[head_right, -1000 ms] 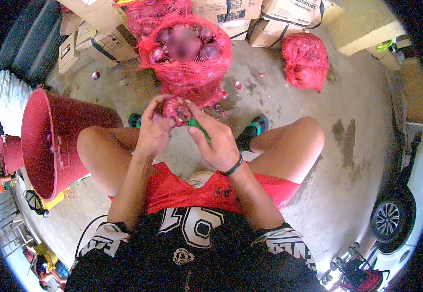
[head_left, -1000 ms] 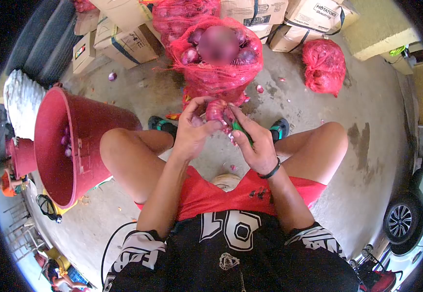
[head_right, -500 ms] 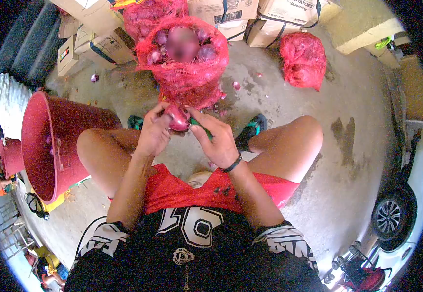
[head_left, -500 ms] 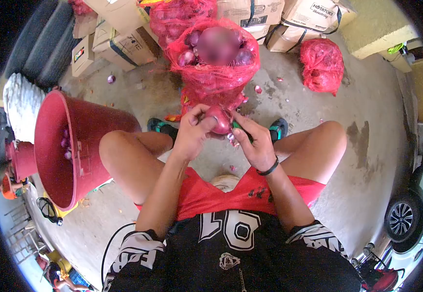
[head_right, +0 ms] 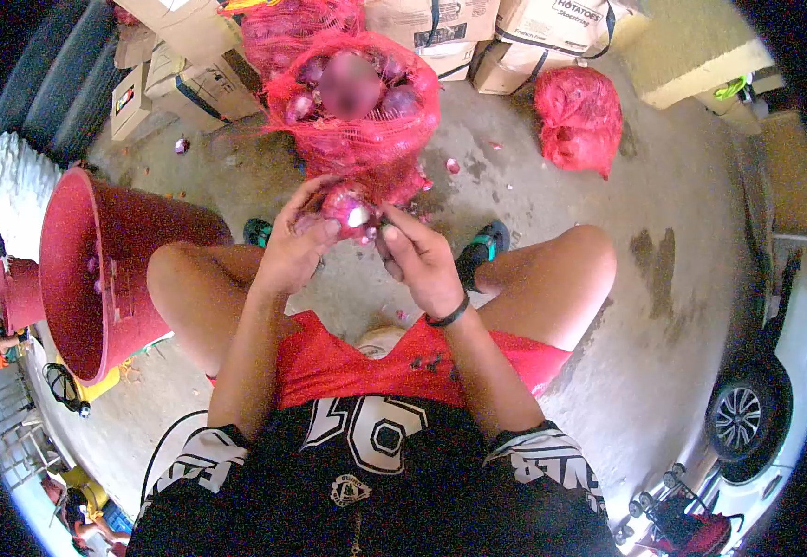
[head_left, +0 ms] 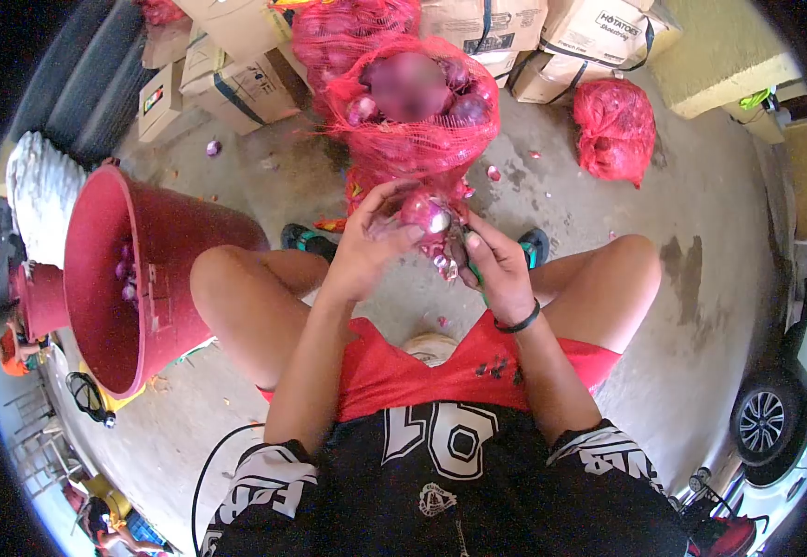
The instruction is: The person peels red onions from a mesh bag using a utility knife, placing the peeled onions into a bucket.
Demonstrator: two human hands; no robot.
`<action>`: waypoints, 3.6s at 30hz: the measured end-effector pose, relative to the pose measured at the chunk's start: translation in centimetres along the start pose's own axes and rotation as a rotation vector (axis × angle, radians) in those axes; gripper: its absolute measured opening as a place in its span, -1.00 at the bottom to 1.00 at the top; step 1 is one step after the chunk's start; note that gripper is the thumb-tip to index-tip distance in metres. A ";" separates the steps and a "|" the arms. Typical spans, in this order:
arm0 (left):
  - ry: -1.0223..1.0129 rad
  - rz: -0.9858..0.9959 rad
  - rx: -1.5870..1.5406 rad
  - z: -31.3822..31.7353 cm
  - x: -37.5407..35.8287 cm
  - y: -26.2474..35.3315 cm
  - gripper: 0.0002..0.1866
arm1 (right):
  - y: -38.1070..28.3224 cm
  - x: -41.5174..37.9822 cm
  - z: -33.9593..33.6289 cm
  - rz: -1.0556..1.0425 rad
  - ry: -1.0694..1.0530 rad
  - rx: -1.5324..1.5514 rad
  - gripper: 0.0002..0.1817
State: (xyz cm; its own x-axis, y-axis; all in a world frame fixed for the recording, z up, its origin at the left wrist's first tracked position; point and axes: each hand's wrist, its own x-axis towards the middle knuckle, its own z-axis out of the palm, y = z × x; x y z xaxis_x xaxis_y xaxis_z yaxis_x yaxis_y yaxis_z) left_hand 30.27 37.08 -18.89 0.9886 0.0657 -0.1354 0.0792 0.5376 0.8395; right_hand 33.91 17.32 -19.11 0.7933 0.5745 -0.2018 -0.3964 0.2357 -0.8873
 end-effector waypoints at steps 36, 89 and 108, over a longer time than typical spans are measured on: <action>0.009 -0.001 -0.233 0.1 0.2 -1.2 -0.37 | 0.7 0.7 -1.4 -0.193 0.162 -0.903 -0.52; -0.039 -0.112 -0.253 -0.7 -0.3 -1.3 -0.43 | -2.3 0.5 -1.5 -0.177 0.293 -0.108 -0.51; 0.118 -0.051 0.049 -0.4 -0.1 -1.0 -0.55 | -0.4 -0.6 2.0 -0.271 0.062 -0.675 -0.33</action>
State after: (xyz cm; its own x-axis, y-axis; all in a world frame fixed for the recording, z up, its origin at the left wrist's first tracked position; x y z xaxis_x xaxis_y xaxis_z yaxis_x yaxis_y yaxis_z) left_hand 30.00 36.82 -19.92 0.9615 0.1396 -0.2368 0.1377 0.5011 0.8544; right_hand 32.70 18.47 -17.85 0.8558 0.5144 0.0555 0.1726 -0.1827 -0.9679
